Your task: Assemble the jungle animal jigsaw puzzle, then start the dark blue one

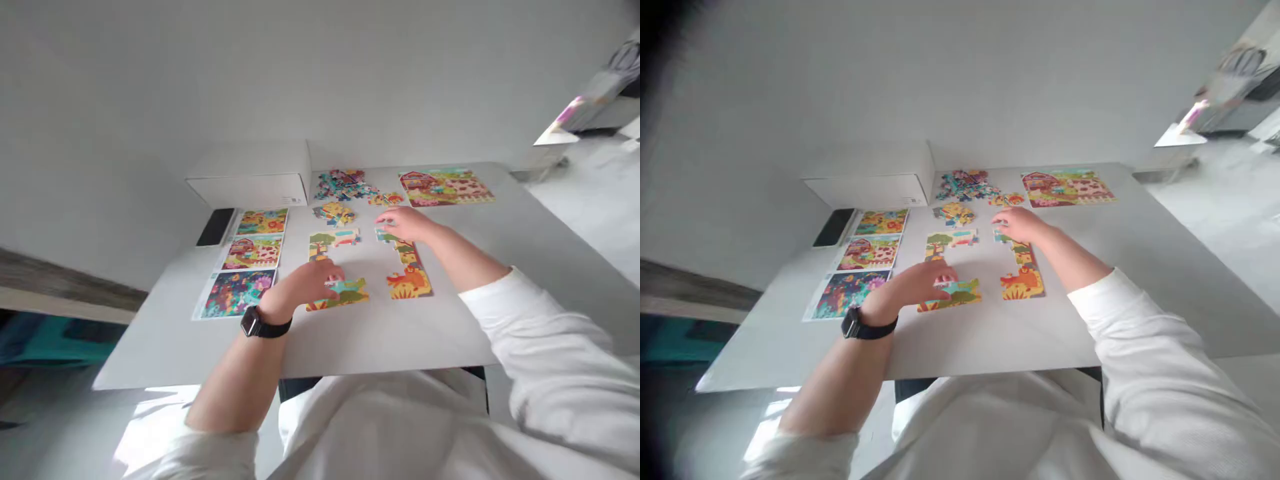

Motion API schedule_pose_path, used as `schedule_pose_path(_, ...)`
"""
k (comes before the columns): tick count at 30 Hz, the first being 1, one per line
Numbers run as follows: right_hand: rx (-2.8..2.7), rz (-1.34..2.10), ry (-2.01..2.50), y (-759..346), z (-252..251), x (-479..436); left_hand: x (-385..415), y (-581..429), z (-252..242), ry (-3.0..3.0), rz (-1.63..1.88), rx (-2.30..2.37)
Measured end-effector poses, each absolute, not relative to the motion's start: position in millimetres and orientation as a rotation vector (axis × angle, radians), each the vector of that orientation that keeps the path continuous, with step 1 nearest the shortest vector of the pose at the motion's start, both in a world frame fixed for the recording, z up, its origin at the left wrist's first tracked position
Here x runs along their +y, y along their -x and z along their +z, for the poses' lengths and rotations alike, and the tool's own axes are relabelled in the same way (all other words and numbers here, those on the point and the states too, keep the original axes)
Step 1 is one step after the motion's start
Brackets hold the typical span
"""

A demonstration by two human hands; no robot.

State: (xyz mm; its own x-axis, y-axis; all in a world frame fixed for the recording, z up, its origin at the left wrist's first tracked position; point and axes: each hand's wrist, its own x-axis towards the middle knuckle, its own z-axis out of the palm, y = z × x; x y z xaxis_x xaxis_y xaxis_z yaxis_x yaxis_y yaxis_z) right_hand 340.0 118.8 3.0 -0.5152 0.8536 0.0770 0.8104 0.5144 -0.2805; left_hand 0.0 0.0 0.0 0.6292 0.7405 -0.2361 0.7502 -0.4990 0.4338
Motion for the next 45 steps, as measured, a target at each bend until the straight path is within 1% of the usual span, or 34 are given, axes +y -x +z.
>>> schedule_pose_path(7,-2.528,0.357,1.382,-339.8,-4.4,111.2,0.4,-4.3,2.8,-2.421,-0.045,1.104)
schedule_pose_path(10,-2.48,0.383,1.352,-342.1,-4.2,104.3,0.4,-4.0,2.7,-2.422,-0.002,1.08)
schedule_pose_path(13,-2.376,0.382,1.336,-348.2,-2.8,96.2,3.0,-1.6,2.0,-2.432,0.16,1.113)
schedule_pose_path(18,-2.21,0.377,1.454,-364.3,-4.8,92.1,10.3,2.1,-0.8,-2.419,0.6,1.358)
schedule_pose_path(21,-2.143,0.342,1.595,-373.4,-7.9,95.8,13.0,0.7,-4.8,-2.398,0.707,1.431)
schedule_pose_path(26,-2.016,0.257,1.845,-380.4,-9.0,99.6,14.0,-4.7,-10.5,-2.362,0.764,1.443)
schedule_pose_path(31,-1.999,0.256,2.035,-385.4,-5.8,99.2,14.4,-7.1,-12.6,-2.333,0.879,1.448)
schedule_pose_path(35,-2.02,0.295,2.036,-388.8,-7.7,99.8,14.8,-7.2,-13.0,-2.318,0.922,1.454)
schedule_pose_path(45,-2.128,0.374,1.999,-388.6,-22.7,103.9,14.9,-8.3,-11.7,-2.302,0.899,1.471)
